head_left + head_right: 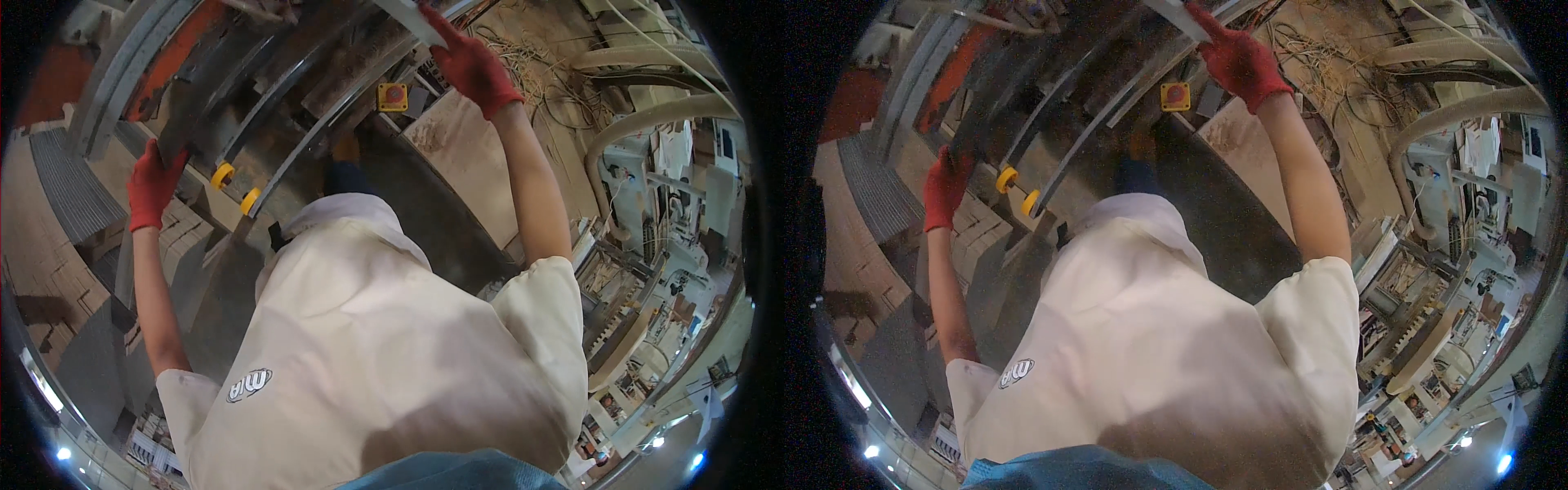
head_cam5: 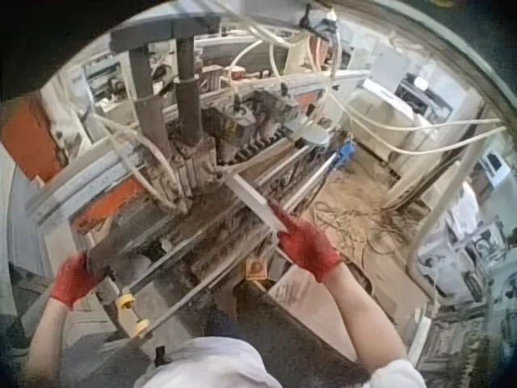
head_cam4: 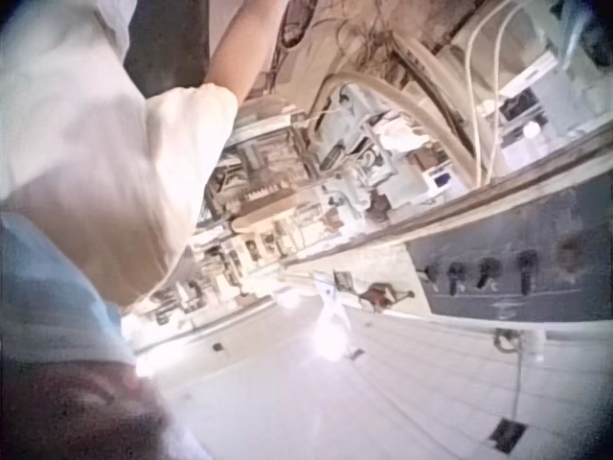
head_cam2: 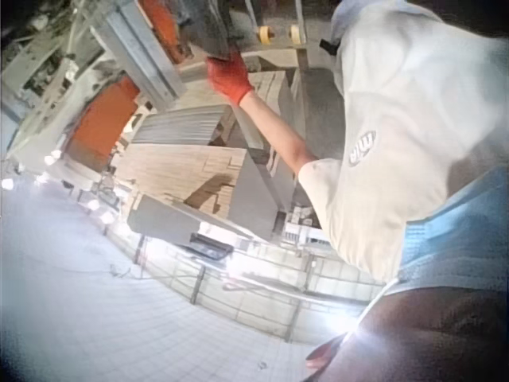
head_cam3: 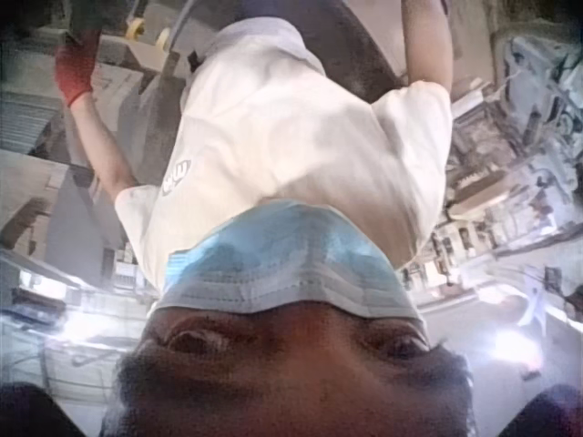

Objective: The person feeds long, thin wooden planks into a machine one by one. They retrieve the processed planks from the output side and stack them on a nearby pile. The person repeats this cycle of feeding and stacking throughout the clip.

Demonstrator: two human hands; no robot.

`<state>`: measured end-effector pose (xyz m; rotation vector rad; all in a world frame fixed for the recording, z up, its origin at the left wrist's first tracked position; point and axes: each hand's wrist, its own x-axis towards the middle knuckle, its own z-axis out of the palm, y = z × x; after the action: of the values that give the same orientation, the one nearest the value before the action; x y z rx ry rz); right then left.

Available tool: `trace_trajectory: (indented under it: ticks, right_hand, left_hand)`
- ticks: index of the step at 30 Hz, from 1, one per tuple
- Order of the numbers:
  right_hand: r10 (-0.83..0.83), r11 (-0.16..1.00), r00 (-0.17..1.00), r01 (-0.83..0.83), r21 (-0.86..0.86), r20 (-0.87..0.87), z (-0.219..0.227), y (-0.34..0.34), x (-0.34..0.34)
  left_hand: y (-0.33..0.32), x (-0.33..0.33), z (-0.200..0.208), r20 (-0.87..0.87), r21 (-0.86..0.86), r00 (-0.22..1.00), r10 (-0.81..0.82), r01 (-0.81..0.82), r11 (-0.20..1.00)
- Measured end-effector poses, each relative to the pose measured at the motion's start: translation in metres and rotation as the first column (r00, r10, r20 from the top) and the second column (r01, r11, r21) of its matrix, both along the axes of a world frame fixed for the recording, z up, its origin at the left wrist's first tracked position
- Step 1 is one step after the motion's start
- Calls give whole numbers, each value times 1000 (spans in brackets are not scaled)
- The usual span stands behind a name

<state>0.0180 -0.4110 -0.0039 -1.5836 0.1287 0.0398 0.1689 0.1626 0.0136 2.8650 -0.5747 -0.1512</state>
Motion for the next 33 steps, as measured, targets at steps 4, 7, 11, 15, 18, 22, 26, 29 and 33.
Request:
trace_trajectory:
  ticks: [4,7,11,15,18,22,26,29,33]
  right_hand:
    - [1,440,990,127,-889,142,19,14,-10]
    - [-17,430,994,107,-896,111,11,9,-10]
    - [-226,774,962,81,-628,-155,10,6,-6]
    - [-146,545,988,119,-830,46,12,11,-10]
    - [-71,344,997,48,-938,25,33,16,-7]
    - [-64,456,997,73,-887,49,26,15,-8]
    - [-15,601,998,61,-797,65,23,12,-8]
    - [-52,938,995,20,-347,-83,35,13,-10]
    - [-114,893,993,99,-440,-8,29,9,-9]
  left_hand:
    - [12,2,-8,-27,-101,999,-29,26,995]
    - [5,1,-3,-29,-64,999,-43,41,997]
    - [3,-6,4,-14,-79,998,-61,59,995]
    - [7,-5,3,-13,-118,997,-76,74,990]
    - [6,-3,3,-53,-122,997,-62,55,991]
    - [11,2,-6,-46,-129,996,-73,66,989]
    - [7,0,-1,-34,-80,998,-50,47,996]
    - [-8,-9,13,-44,-40,999,-15,13,999]
    - [-15,-13,16,-4,-62,1000,-22,21,998]
